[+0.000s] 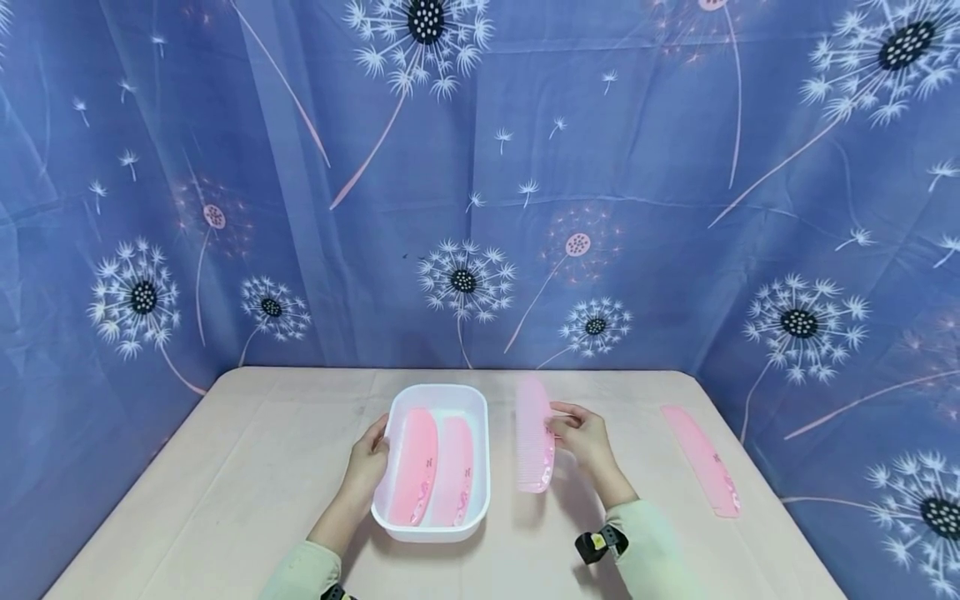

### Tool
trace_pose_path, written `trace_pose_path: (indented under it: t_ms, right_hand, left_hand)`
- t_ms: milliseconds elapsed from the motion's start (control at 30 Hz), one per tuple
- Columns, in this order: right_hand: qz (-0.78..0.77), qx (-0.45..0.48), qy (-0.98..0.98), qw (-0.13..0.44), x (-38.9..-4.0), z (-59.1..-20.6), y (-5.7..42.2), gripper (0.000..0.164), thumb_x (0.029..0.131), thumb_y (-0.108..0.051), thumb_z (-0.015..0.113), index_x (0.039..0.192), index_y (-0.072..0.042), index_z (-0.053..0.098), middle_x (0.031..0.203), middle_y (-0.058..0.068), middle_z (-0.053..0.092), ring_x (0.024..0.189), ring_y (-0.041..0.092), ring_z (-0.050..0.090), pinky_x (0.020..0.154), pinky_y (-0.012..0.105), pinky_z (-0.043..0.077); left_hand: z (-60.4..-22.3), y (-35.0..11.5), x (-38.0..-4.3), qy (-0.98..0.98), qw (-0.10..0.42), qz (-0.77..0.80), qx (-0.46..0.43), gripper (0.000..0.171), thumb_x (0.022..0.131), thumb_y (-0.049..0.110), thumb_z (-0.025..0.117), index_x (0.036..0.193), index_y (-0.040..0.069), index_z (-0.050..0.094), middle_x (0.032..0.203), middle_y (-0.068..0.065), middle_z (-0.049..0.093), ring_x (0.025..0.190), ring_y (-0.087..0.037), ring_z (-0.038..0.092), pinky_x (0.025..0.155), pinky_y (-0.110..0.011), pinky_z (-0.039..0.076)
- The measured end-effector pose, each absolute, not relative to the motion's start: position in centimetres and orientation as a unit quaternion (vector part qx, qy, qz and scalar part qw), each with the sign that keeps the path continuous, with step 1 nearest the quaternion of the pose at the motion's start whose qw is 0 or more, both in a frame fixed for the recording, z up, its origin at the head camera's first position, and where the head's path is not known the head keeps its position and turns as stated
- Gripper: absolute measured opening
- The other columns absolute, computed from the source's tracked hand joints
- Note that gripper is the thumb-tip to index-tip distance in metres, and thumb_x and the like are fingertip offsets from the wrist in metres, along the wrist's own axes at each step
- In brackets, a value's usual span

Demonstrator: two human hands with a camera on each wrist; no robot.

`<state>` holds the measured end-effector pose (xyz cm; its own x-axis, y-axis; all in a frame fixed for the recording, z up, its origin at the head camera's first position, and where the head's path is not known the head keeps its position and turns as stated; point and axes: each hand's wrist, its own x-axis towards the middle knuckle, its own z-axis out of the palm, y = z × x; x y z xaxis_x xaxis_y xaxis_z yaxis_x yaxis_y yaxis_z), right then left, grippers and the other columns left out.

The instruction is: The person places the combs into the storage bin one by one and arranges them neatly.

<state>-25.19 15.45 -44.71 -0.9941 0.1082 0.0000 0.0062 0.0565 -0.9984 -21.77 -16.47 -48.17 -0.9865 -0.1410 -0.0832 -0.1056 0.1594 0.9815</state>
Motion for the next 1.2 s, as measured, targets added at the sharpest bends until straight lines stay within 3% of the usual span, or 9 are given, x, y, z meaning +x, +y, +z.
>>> trace_pose_path:
  t_ms: [400, 1200]
  right_hand:
    - [0.701, -0.007, -0.714, 0.003, -24.5, -45.0, 11.9, 0.036, 0.084, 0.007, 0.062, 0.119, 0.015, 0.057, 0.085, 0.013, 0.069, 0.071, 0.012, 0.064, 0.068, 0.031, 0.061]
    - [0.686, 0.018, -0.727, -0.007, -24.2, -45.4, 9.3, 0.035, 0.079, 0.007, 0.066, 0.112, 0.014, 0.058, 0.081, 0.016, 0.066, 0.062, 0.014, 0.062, 0.064, 0.037, 0.061]
  left_hand:
    - [-48.3, -16.5, -21.7, -0.765, 0.021, -0.638, 0.078, 0.050, 0.100, 0.004, 0.033, 0.150, 0.000, 0.027, 0.150, -0.026, 0.031, 0.139, -0.043, 0.026, 0.115, -0.052, 0.024]
    - [-48.3, -16.5, -21.8, -0.767, 0.021, -0.637, 0.078, 0.050, 0.100, 0.004, 0.033, 0.150, 0.000, 0.026, 0.149, -0.027, 0.031, 0.139, -0.043, 0.027, 0.115, -0.052, 0.025]
